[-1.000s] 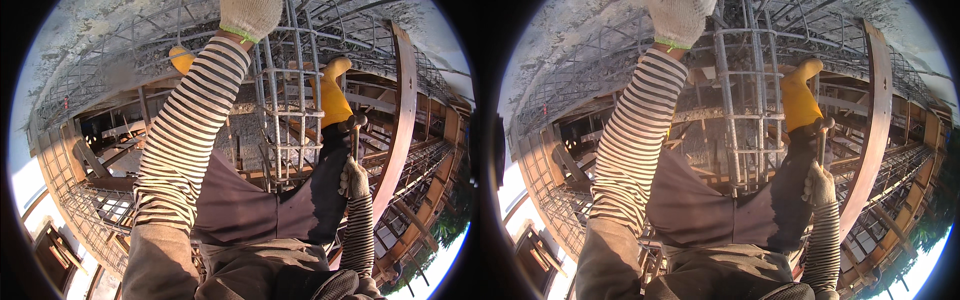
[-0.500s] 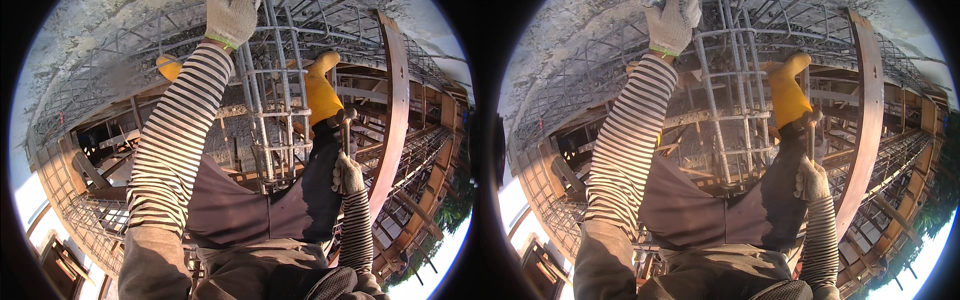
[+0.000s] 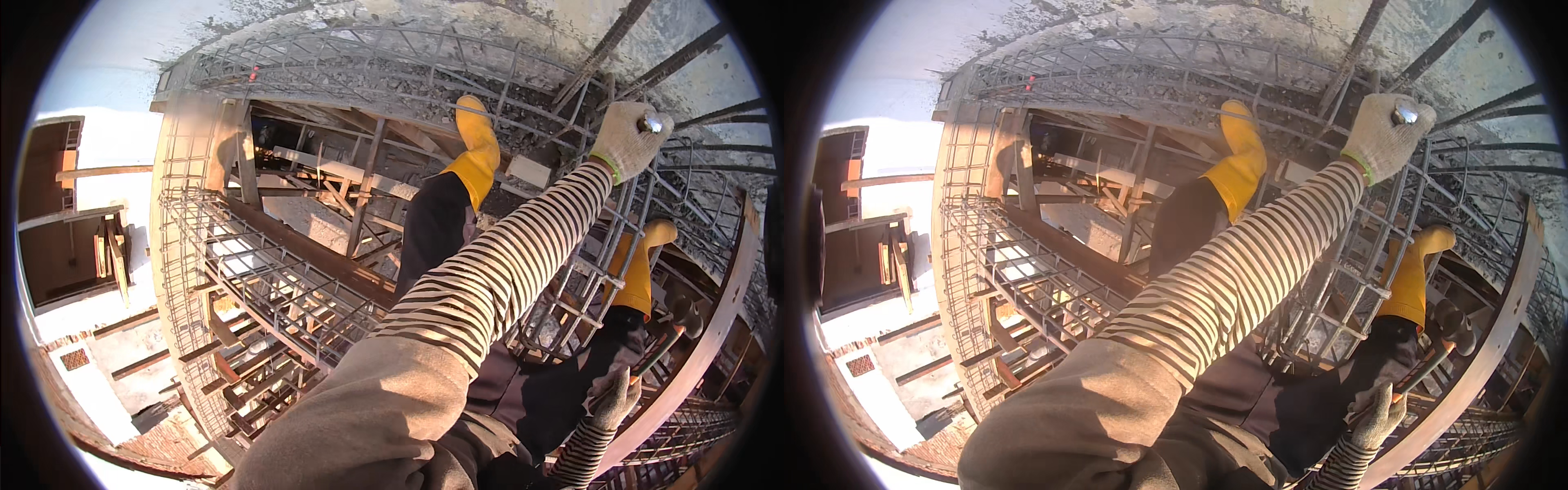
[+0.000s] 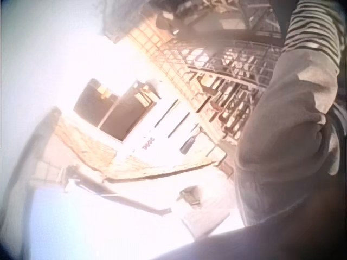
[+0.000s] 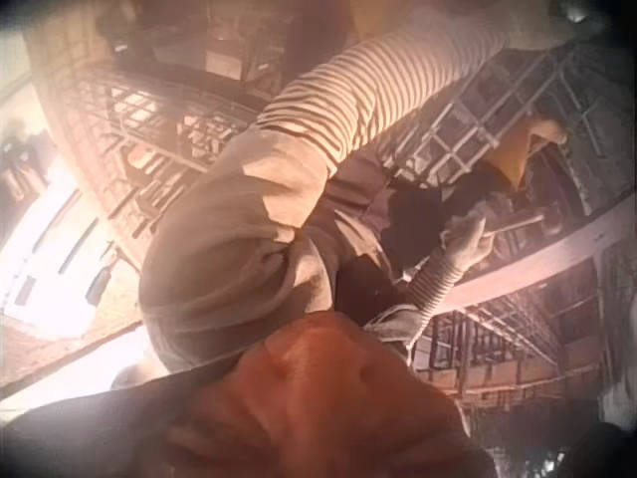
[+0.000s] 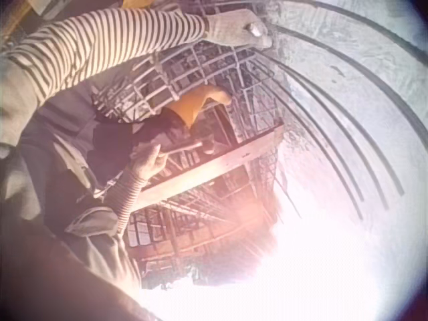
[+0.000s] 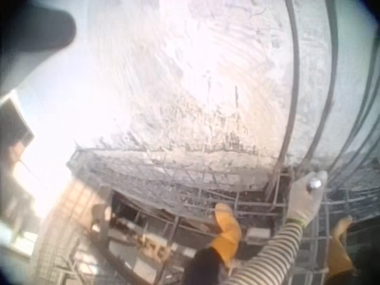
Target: The person strikes metal rebar and a metal plate using a hammer while holding the rebar with a gloved hand.
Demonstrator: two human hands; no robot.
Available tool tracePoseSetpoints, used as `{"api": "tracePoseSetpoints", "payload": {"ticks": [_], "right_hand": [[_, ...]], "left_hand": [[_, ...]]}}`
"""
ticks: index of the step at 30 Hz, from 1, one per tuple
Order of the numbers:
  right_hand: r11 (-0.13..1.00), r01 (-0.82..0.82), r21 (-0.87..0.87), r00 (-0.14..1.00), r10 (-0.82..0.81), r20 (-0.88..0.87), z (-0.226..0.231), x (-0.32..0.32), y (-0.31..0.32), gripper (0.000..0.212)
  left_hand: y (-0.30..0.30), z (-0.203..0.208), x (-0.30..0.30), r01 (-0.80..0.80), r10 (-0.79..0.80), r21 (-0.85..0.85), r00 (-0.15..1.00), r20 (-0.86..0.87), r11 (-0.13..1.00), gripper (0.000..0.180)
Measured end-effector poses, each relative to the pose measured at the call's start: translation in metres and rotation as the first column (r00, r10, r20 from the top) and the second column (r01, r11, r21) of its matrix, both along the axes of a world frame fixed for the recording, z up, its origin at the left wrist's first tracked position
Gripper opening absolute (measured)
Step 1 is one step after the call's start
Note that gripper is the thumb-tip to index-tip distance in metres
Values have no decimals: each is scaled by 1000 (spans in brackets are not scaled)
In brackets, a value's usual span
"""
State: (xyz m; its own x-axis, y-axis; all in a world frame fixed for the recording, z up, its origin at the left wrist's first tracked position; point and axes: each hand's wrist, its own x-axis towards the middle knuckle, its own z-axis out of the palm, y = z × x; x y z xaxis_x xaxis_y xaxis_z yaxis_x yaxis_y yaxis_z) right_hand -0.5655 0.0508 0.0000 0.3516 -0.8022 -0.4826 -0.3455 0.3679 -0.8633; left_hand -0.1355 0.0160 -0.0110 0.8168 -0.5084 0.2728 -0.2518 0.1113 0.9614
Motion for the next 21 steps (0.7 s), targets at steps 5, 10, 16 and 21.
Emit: {"api": "tracePoseSetpoints", "payload": {"ticks": [5,10,16,21], "right_hand": [[975,-152,-161,974,176,141,74,97,-18,30],[978,-95,-184,917,158,366,160,182,6,42],[457,-458,-762,256,889,379,313,225,-55,42],[740,-224,-634,676,587,446,216,239,-21,35]], "left_hand": [[30,25,-2,39,-34,59,996,-81,998,42],[41,23,2,101,-92,91,991,-99,991,45],[36,33,7,223,-197,213,971,-139,951,45],[47,23,19,339,-293,320,938,-184,885,59]]}}
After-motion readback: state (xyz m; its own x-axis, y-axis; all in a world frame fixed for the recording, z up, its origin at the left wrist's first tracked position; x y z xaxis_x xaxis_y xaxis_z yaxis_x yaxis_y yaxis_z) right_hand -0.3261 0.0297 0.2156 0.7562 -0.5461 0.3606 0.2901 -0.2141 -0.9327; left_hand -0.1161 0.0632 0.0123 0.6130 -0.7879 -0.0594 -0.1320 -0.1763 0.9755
